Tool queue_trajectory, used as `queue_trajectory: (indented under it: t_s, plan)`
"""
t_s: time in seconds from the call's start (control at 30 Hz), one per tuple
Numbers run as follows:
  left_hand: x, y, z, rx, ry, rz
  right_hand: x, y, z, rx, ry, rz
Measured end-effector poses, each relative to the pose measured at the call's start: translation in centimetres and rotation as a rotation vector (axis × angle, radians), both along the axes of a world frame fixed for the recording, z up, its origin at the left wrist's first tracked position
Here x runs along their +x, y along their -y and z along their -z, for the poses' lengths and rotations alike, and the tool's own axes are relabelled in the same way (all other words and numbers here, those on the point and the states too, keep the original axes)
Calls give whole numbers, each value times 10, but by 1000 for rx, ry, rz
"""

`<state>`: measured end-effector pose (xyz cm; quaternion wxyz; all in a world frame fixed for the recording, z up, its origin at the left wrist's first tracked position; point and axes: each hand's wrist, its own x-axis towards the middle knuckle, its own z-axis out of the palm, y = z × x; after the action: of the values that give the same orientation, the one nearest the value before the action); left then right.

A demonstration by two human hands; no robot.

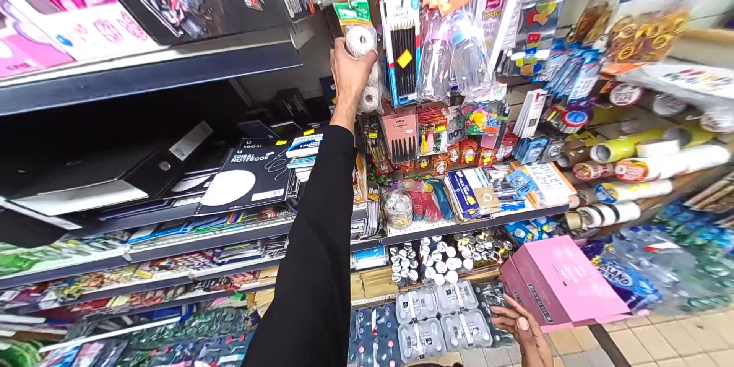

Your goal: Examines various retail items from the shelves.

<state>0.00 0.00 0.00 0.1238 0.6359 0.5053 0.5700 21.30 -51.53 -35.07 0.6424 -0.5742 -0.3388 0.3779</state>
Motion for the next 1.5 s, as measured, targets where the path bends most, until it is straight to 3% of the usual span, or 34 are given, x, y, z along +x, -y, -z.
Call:
queue_trajectory:
  t_s: [0.03, 0.07, 0.13, 0.2, 0.37, 0.5, 0.6, 0.77, 0.93, 1.03, 1.17, 1.37, 1.5]
  plan:
    - [-1, 3, -4, 3, 12, 37, -5, -2, -26, -110, -27, -3]
    - [-1, 5, -9, 7, 32, 77, -6, -2, -23, -75, -9, -24]
    - [-1, 6, -17, 20, 99, 165, 3, 0, 24, 123, 69, -105]
    - [0, 10, -24, 40, 179, 258, 6, 1, 48, 175, 105, -129]
    - [2, 29, -49, 130, 365, 457, 7, 5, 34, 142, 92, -77]
    - [-1, 39, -66, 274, 363, 561, 10, 9, 34, 129, 91, -64]
    - [0, 69, -57, 355, 344, 638, 9, 10, 36, 111, 96, -74]
    - [-2, 137, 2, 322, 450, 873, 6, 1, 57, 127, 110, -123]
    - [-9, 212, 99, 47, 500, 847, -11, -17, 47, 142, 80, -251]
    - [-6, 252, 161, -189, 593, 865, -26, -35, 33, 151, -77, -422]
    - [3, 292, 226, -334, 757, 893, -52, -64, 4, 203, -506, -624]
    - [-3, 327, 274, -349, 853, 986, -84, -78, -6, 159, -949, -751]
    - [-22, 327, 285, -433, 912, 1017, -93, -72, 3, 86, -959, -743]
